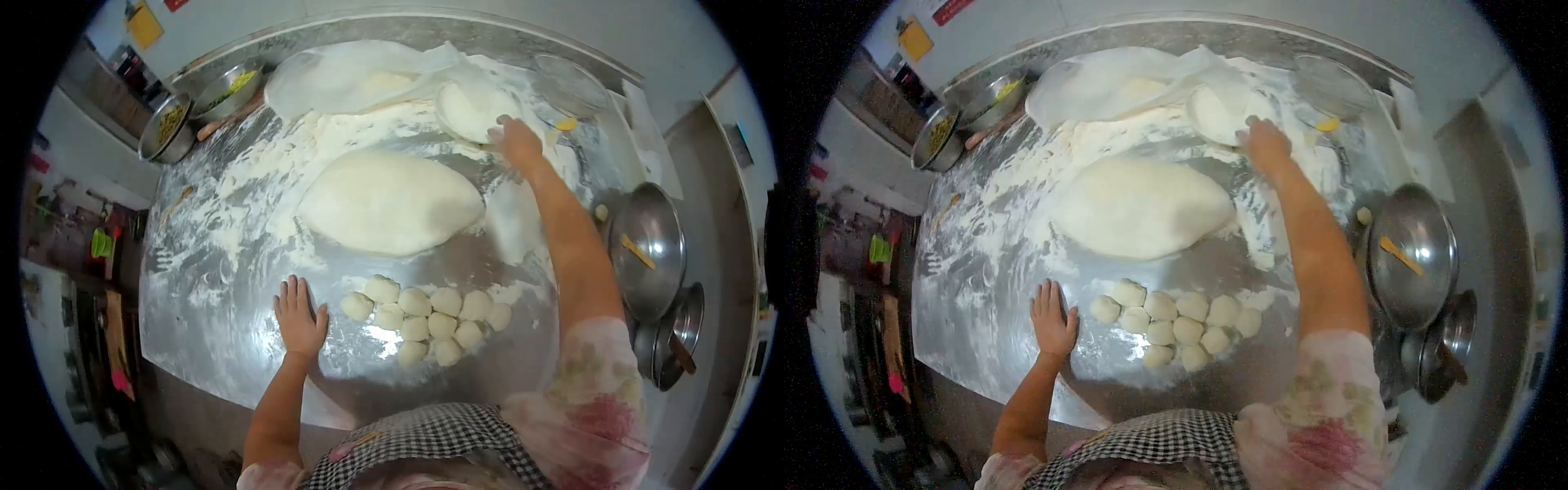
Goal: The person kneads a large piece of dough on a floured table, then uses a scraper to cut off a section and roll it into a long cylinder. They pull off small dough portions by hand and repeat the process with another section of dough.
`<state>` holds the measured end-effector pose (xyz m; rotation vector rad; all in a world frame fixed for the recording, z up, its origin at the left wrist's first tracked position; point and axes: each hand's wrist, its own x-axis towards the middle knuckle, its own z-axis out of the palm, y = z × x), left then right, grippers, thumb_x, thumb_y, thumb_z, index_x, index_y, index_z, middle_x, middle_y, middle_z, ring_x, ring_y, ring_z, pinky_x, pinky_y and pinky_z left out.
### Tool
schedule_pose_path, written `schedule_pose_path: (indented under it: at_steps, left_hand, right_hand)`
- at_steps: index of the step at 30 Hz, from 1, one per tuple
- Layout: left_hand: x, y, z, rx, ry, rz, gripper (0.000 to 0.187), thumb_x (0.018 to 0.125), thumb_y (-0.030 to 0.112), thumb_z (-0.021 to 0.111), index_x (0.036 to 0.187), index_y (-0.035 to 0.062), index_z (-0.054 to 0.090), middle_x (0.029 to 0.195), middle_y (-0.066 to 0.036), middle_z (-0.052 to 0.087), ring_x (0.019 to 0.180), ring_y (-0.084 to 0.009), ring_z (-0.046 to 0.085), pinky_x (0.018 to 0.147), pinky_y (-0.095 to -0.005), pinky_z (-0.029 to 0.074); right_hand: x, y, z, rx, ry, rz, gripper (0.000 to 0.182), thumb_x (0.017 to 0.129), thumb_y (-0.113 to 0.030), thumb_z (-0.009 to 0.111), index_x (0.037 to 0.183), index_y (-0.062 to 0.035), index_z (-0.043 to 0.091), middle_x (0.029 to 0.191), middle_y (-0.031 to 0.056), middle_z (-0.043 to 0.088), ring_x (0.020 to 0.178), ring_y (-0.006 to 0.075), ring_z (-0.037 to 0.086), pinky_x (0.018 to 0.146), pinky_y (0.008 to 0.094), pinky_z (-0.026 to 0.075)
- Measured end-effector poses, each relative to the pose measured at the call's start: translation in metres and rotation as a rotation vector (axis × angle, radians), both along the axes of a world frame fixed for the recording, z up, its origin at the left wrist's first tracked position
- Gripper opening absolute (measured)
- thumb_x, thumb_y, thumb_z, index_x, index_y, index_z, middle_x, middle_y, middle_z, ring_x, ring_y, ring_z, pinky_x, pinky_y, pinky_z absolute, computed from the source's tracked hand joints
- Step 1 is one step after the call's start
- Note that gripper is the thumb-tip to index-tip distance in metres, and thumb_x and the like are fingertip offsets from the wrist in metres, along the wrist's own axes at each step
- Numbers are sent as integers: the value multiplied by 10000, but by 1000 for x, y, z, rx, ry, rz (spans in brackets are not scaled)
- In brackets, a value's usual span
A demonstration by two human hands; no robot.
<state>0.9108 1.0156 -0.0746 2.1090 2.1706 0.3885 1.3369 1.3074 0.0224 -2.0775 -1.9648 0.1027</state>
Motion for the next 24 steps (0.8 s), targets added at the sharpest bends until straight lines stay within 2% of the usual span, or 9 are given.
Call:
schedule_pose_path:
  at_steps: [5, 8, 11, 12, 15, 17, 19, 21, 24]
  left_hand:
    - [0, 2, 1, 2, -7, 13, 674, 821, 320, 569, 1384, 4, 379, 1463, -208, 329, 1362, -406, 260, 1114, -556, 145]
    - [-1, 3, 2, -26, -3, 27, 672, 818, 331, 572, 1382, 17, 387, 1464, -198, 330, 1360, -400, 263, 1113, -556, 149]
    - [-2, 2, 2, -2, -11, 24, 668, 820, 331, 568, 1383, 21, 389, 1459, -198, 338, 1354, -399, 274, 1108, -560, 159]
    - [-3, 2, -1, 17, -8, 17, 667, 820, 331, 567, 1383, 21, 389, 1457, -199, 340, 1352, -400, 276, 1106, -561, 162]
    - [-5, 1, -7, 51, 1, -2, 663, 829, 331, 562, 1387, 22, 385, 1452, -200, 348, 1350, -398, 282, 1102, -563, 171]
    - [-5, 0, -7, 52, 4, -5, 660, 836, 333, 558, 1388, 19, 381, 1452, -200, 348, 1351, -398, 282, 1103, -563, 168]
    - [-5, -2, -7, 33, 24, -2, 643, 855, 334, 542, 1388, 13, 380, 1456, -200, 343, 1353, -397, 280, 1105, -561, 165]
    - [-5, 0, -7, 34, 38, -8, 627, 874, 337, 526, 1388, 9, 381, 1460, -200, 337, 1354, -397, 277, 1107, -559, 162]
    - [-5, -3, -10, 51, 39, -16, 611, 888, 333, 517, 1387, 7, 382, 1460, -203, 337, 1355, -398, 276, 1110, -553, 161]
  right_hand:
    - [-8, 63, -24, -253, -350, 146, 396, 822, -338, 610, 1091, -47, 598, 1104, 211, 624, 1039, 359, 599, 865, 450, 479]
    - [-8, 78, -42, -274, -320, 133, 277, 785, -175, 598, 1023, -36, 620, 1100, 234, 617, 1042, 361, 602, 858, 442, 492]
    - [-8, 65, -44, -40, -173, 77, 297, 750, -121, 623, 1024, -10, 599, 1032, 244, 623, 952, 381, 624, 840, 459, 495]
    - [15, 72, -64, 198, -186, 224, 391, 774, -188, 650, 1130, -34, 596, 1025, 180, 649, 974, 293, 628, 763, 428, 514]
    - [35, 20, -28, -155, 777, 31, 419, 776, -173, 667, 1165, -38, 587, 916, 105, 636, 791, 170, 611, 598, 327, 497]
    - [39, -50, -4, -180, 872, -102, 419, 816, -106, 658, 1208, -13, 540, 881, 93, 617, 652, 162, 592, 498, 275, 494]
    - [62, -108, -5, -276, 661, -214, 405, 818, -63, 627, 1213, -16, 551, 847, 105, 629, 598, 176, 610, 443, 254, 479]
    - [84, -167, 0, -595, 660, -46, 390, 824, -89, 618, 1205, -16, 576, 883, 105, 633, 729, 170, 646, 506, 263, 505]
    - [65, -233, 10, -632, 455, 189, 321, 834, -132, 590, 1132, -14, 613, 919, 104, 643, 902, 178, 640, 674, 344, 521]
